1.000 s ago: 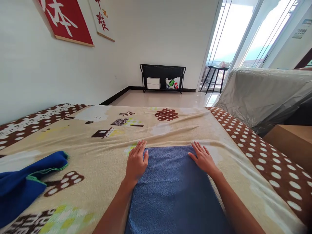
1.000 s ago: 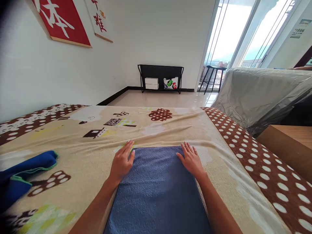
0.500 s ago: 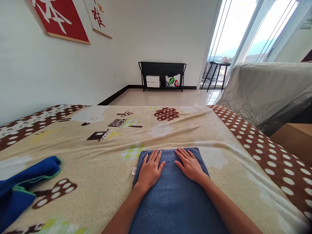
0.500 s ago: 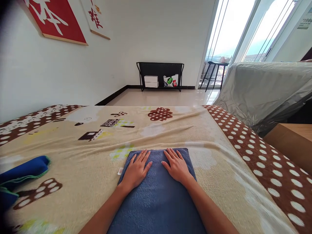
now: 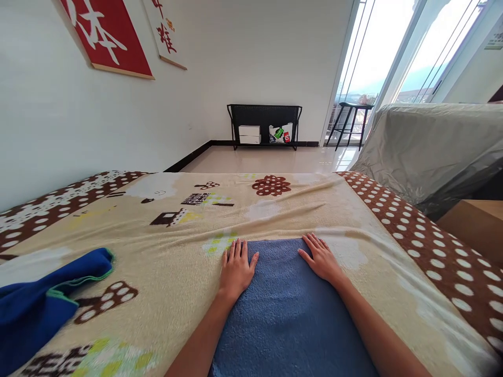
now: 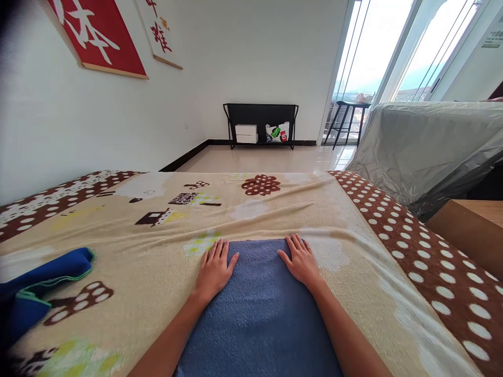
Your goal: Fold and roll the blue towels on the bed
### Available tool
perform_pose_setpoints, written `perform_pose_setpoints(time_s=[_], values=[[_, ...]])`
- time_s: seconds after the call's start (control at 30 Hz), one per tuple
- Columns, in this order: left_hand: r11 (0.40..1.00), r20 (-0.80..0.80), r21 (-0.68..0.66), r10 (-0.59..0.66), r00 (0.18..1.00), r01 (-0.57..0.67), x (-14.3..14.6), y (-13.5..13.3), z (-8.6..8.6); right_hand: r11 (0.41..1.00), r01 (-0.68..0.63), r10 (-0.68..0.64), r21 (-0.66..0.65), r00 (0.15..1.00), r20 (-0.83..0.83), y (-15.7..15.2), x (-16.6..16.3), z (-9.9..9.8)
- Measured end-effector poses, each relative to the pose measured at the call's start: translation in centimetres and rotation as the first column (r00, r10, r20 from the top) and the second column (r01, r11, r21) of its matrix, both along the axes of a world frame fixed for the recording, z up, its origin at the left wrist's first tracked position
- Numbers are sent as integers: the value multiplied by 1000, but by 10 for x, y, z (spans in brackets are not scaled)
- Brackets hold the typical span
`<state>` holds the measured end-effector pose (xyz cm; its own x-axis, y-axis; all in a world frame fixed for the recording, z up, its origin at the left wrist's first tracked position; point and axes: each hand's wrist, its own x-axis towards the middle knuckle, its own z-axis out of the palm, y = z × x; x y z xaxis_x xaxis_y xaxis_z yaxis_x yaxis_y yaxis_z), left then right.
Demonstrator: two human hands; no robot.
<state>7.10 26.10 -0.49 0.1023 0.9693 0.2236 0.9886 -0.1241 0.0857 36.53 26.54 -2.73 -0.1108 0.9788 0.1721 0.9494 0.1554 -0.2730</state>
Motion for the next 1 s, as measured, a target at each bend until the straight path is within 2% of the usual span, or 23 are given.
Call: perform_pose_setpoints(time_s=[0.17, 0.33, 0.43, 0.53, 0.6, 0.7, 0.9, 1.0], values=[[1000, 4, -2, -16, 1000, 16, -1, -1, 4, 998, -50, 51, 30, 999, -10, 4, 10, 7], [997, -2, 49, -55, 998, 55, 3, -22, 24, 983, -155, 156, 98, 988, -2, -13, 6, 37], [983, -6, 63, -170, 985, 170, 19, -46, 32, 951, -295, 295, 88, 955, 8, -42, -19, 46], [942, -4, 17, -336, 942, 336, 38, -69, 26, 919, -390, 390, 48, 921, 8, -72, -51, 40], [919, 1, -13, -394, 919, 394, 42, -80, 20, 911, -412, 412, 25, 911, 6, -87, -59, 34], [924, 11, -34, -380, 925, 380, 25, -94, 14, 924, -381, 381, 1, 924, 2, -100, -41, 29], [958, 20, -72, -276, 961, 276, -48, -136, 11, 979, -204, 205, -13, 979, 3, -138, 24, 23], [984, -28, -45, -173, 984, 172, -62, -163, 14, 989, -149, 149, -8, 989, 7, -170, 25, 24]])
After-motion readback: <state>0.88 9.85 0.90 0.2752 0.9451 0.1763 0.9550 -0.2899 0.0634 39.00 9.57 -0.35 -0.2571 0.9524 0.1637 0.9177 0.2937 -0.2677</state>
